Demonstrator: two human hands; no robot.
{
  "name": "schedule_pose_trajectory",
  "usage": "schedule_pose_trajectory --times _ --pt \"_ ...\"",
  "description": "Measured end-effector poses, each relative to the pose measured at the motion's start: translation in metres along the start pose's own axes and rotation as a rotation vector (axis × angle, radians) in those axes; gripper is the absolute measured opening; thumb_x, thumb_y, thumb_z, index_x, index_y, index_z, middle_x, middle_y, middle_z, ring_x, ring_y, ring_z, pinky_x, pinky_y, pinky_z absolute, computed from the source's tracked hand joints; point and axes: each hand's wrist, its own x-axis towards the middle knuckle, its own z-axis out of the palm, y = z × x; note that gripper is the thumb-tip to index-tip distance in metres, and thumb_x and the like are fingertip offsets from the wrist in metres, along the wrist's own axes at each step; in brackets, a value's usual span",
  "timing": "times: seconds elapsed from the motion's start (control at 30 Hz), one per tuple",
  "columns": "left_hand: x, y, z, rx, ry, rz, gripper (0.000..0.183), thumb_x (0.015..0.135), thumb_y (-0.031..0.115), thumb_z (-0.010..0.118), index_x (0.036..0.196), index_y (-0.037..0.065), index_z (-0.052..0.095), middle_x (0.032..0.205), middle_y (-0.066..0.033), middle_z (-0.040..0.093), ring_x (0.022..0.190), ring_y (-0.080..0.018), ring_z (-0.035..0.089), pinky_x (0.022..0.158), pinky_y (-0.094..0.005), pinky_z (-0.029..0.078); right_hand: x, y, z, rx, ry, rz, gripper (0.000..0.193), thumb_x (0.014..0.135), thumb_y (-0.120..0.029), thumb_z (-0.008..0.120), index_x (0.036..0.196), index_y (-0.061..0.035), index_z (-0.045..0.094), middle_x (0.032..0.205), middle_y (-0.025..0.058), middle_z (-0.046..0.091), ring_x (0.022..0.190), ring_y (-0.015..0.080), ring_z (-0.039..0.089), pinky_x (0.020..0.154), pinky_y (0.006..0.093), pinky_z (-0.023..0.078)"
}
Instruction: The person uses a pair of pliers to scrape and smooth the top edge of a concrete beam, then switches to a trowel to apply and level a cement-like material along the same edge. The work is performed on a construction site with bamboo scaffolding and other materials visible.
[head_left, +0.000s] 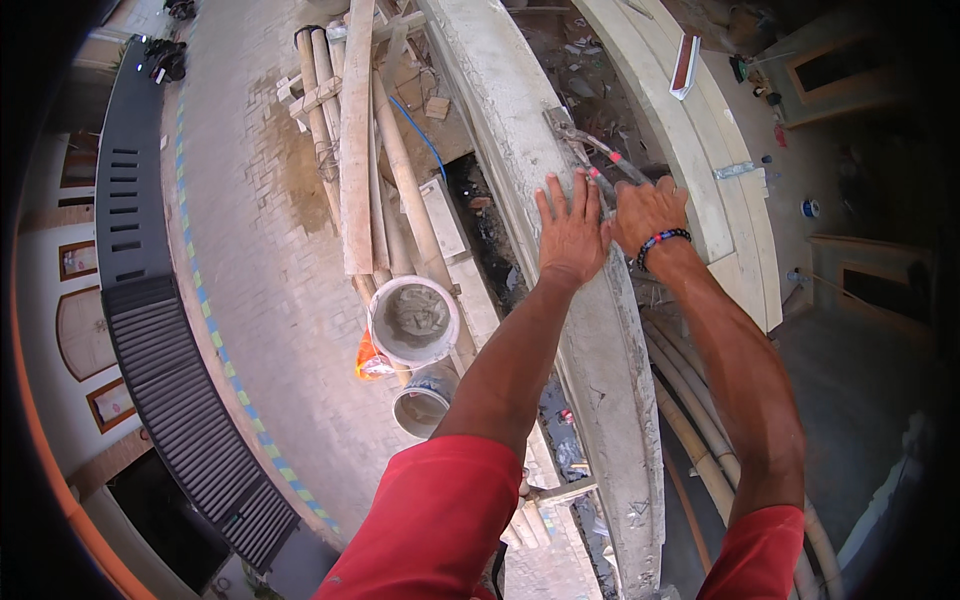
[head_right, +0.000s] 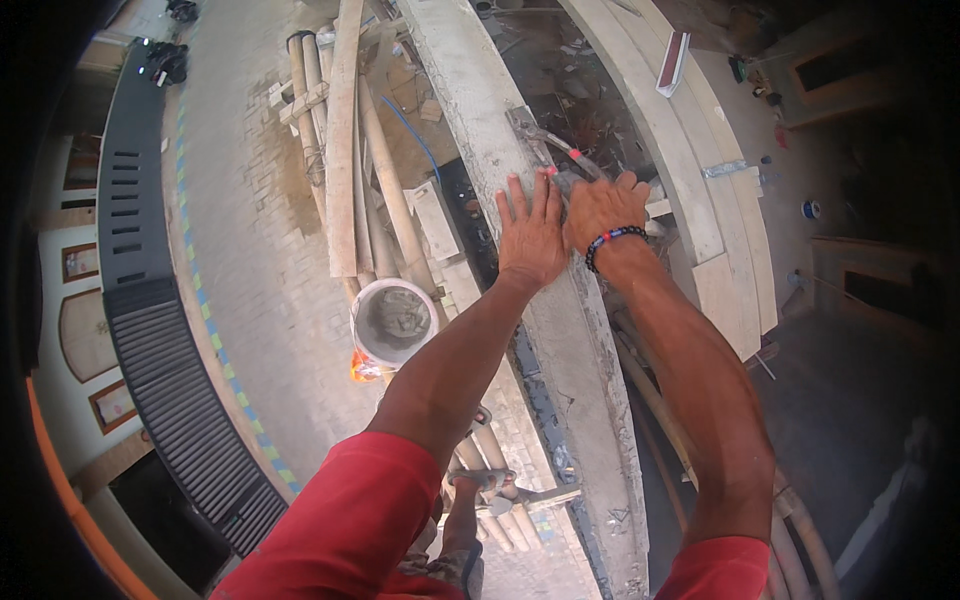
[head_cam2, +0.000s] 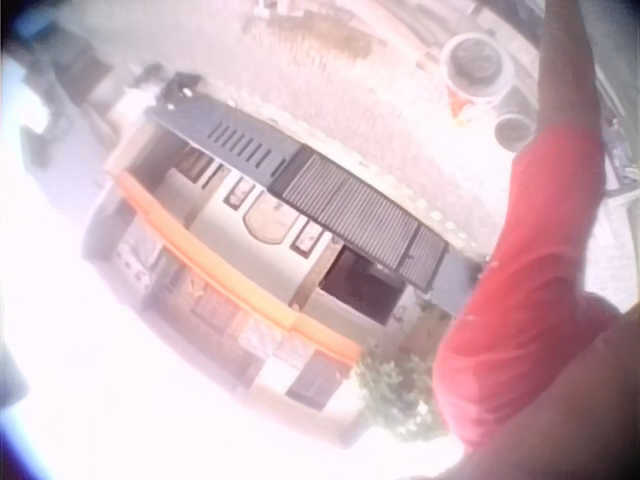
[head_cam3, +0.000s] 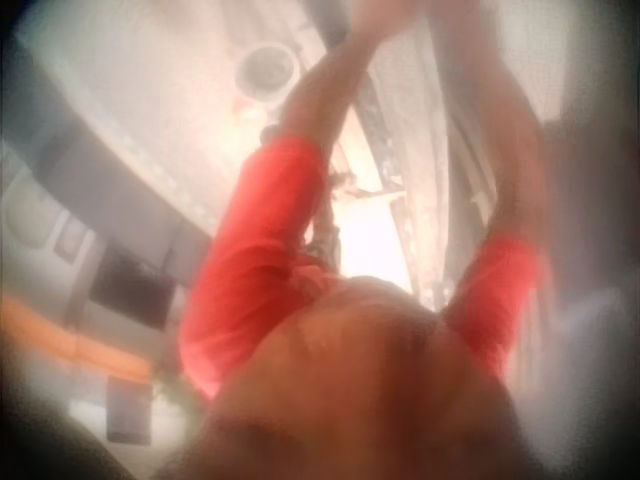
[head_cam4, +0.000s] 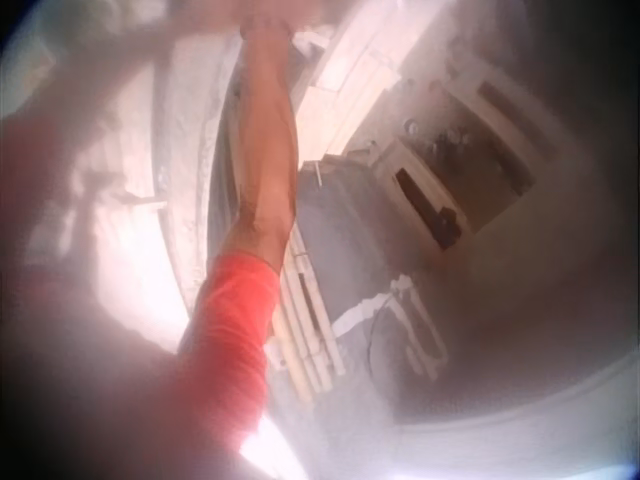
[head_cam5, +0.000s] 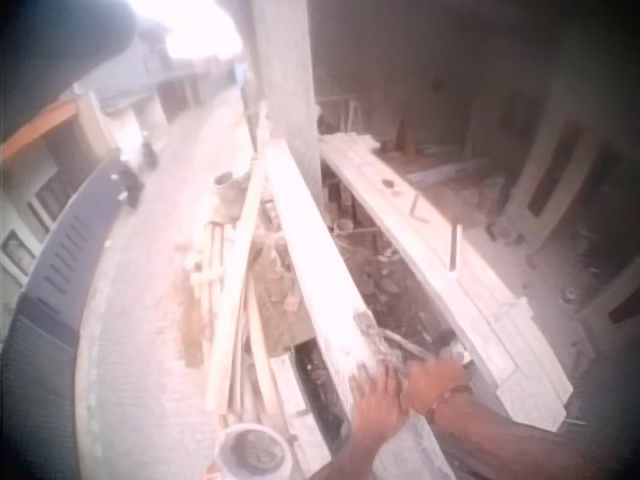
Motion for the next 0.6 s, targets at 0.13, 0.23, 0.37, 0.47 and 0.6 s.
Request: schedule_pose_trajectory --times 0.13,0.23,0.37,0.47,0.6 --pt "0.005 0.010 -0.011 0.115 -0.147 -0.011 0.061 0.096 0.038 0.040 0.145 0.002 0.035 0.156 -0.0186 0.020 0.142 -0.0493 0.012 0.114 -0.0607 0.009 -0.027 0.006 0.045 0.268 0.104 0.144 0.028 0.082 -0.029 0.064 0.101 -0.0100 0.070 0.090 0.0162 0.070 0.099 0.0364 0.056 0.084 0.0515 0.039" --pt "0.003 0.005 -0.002 0.107 -0.039 0.007 0.062 0.097 0.039 0.038 0.146 0.002 0.033 0.156 -0.0182 0.020 0.142 -0.0486 0.013 0.114 -0.0601 0.010 -0.047 0.009 0.058 0.443 0.252 0.169 0.028 0.081 -0.028 0.065 0.100 -0.0077 0.070 0.088 0.0178 0.070 0.097 0.0371 0.057 0.083 0.0537 0.040" --pt "0.001 0.000 0.007 0.110 0.041 0.020 0.061 0.099 0.040 0.034 0.147 0.002 0.032 0.157 -0.0175 0.019 0.142 -0.0479 0.014 0.114 -0.0594 0.010 -0.094 0.026 0.073 0.660 0.249 0.250 0.024 0.080 -0.026 0.065 0.094 -0.0061 0.068 0.083 0.0213 0.067 0.091 0.0412 0.057 0.081 0.0529 0.043" --pt "0.002 0.001 0.011 0.148 0.043 0.022 0.061 0.100 0.041 0.032 0.147 0.004 0.031 0.158 -0.0155 0.017 0.142 -0.0473 0.014 0.115 -0.0585 0.009 -0.145 0.042 0.094 0.848 0.220 0.346 0.019 0.078 -0.022 0.066 0.086 -0.0049 0.065 0.078 0.0228 0.064 0.081 0.0418 0.056 0.075 0.0482 0.046" --pt "0.006 -0.001 0.021 0.203 0.070 0.026 0.061 0.099 0.044 0.031 0.148 0.007 0.032 0.158 -0.0136 0.018 0.142 -0.0466 0.014 0.115 -0.0573 0.010 -0.233 0.048 0.112 0.978 0.261 0.402 0.011 0.073 -0.009 0.067 0.082 -0.0033 0.065 0.077 0.0175 0.063 0.072 0.0324 0.053 0.070 0.0397 0.046"
